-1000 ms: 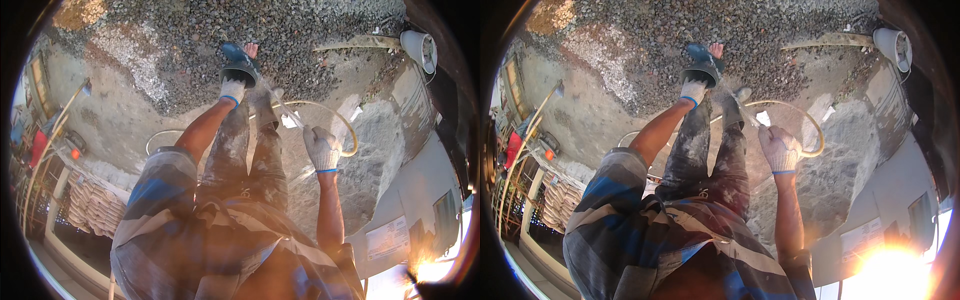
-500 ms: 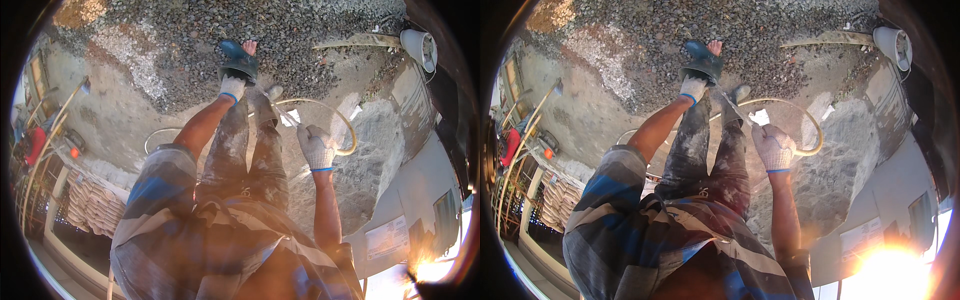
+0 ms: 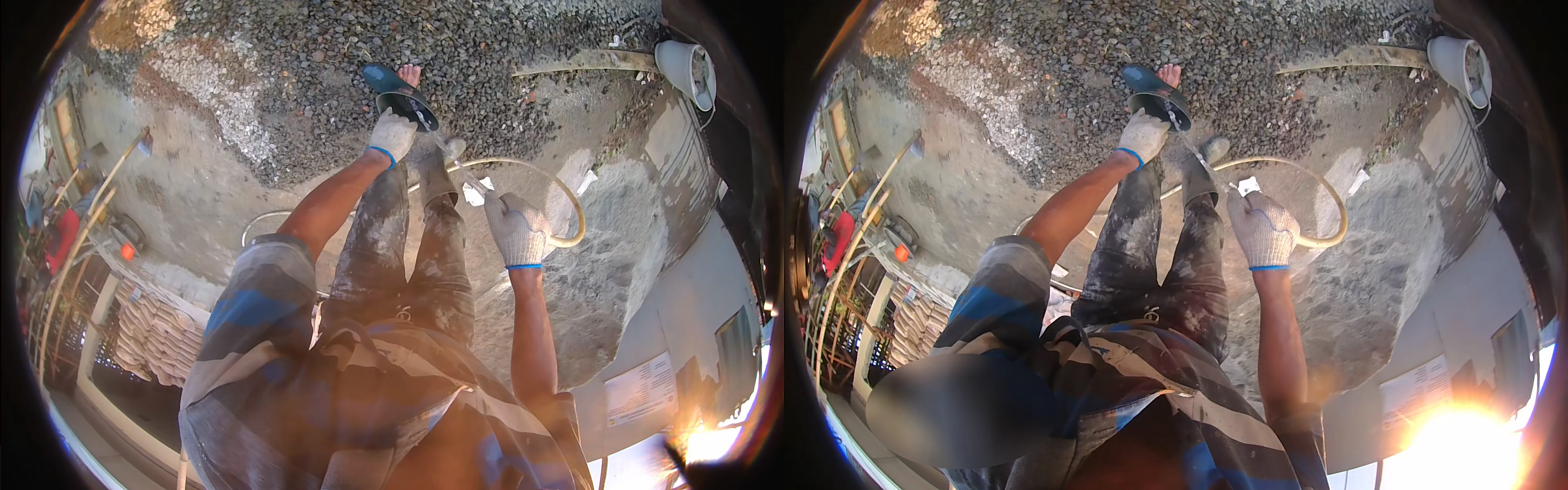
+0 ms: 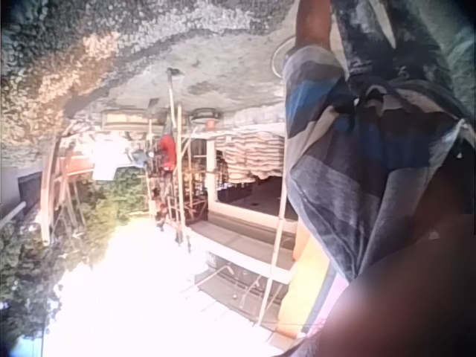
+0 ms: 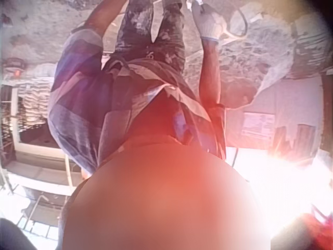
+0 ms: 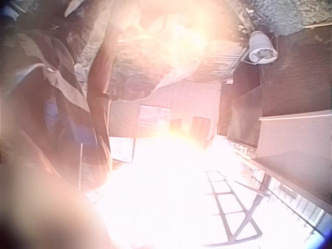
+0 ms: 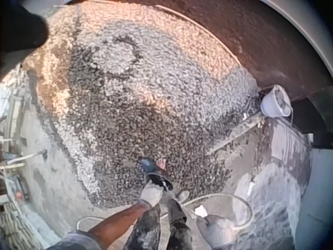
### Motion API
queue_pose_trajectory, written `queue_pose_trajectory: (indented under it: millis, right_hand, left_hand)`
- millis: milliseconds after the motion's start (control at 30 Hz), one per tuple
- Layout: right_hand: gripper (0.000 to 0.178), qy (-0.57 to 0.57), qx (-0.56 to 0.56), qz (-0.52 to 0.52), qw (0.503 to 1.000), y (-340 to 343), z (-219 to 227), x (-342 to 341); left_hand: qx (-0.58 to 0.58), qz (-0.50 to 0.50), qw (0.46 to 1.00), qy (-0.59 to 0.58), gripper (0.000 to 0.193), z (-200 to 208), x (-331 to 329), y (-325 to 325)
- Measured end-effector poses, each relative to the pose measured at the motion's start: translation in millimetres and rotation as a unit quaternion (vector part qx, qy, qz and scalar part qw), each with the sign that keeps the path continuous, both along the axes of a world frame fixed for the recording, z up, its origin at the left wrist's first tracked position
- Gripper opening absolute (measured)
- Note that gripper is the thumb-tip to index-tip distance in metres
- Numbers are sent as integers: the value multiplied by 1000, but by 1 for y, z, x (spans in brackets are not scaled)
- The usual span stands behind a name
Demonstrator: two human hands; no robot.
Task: The person repeatedly rinses a pair of rubber boots using a handheld hose, scrubbing the exterior and interior surfaces. The person then puts on the boots and continues to spray water on the gravel ground.
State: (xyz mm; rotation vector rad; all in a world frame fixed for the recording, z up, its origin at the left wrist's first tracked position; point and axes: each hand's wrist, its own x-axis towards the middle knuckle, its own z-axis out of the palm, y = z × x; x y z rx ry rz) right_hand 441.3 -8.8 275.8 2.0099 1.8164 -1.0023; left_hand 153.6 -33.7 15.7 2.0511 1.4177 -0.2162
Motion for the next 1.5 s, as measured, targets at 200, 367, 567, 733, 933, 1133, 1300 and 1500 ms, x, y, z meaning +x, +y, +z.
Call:
queue_pose_trajectory:
  millis: [200, 367, 567, 733, 933, 1133, 1300, 1500]
  right_hand:
    - [50, -34, -40, 1, 999, 2, -34, -6]
    - [68, -43, -151, 9, 987, 27, -143, -36]
    - [76, -82, -229, 58, 968, 47, -266, -76]
    - [74, -64, -252, 92, 961, 47, -295, -117]
    - [75, -51, -225, 154, 961, 48, -297, -143]
    - [78, -37, -280, 73, 957, 41, -307, -136]
    - [68, -58, -219, 107, 968, 63, -285, -121]
    - [77, -46, -273, 67, 959, 93, -246, -106]
  left_hand:
    - [-12, 21, 1000, 10, 26, 16, -8, 6]
    - [-3, 75, 996, -47, 26, 31, -17, 6]
    - [-152, 321, 908, -222, 35, 35, -42, 22]
    - [-186, 701, 611, -317, 62, -30, -100, 40]
    - [-489, 625, 583, -172, 84, -198, -120, 48]
    - [-533, 334, 776, -48, 79, -236, -59, 60]
    - [-442, 354, 824, 24, 63, -201, -95, 97]
    - [-459, 436, 772, -55, 57, -65, -104, 175]
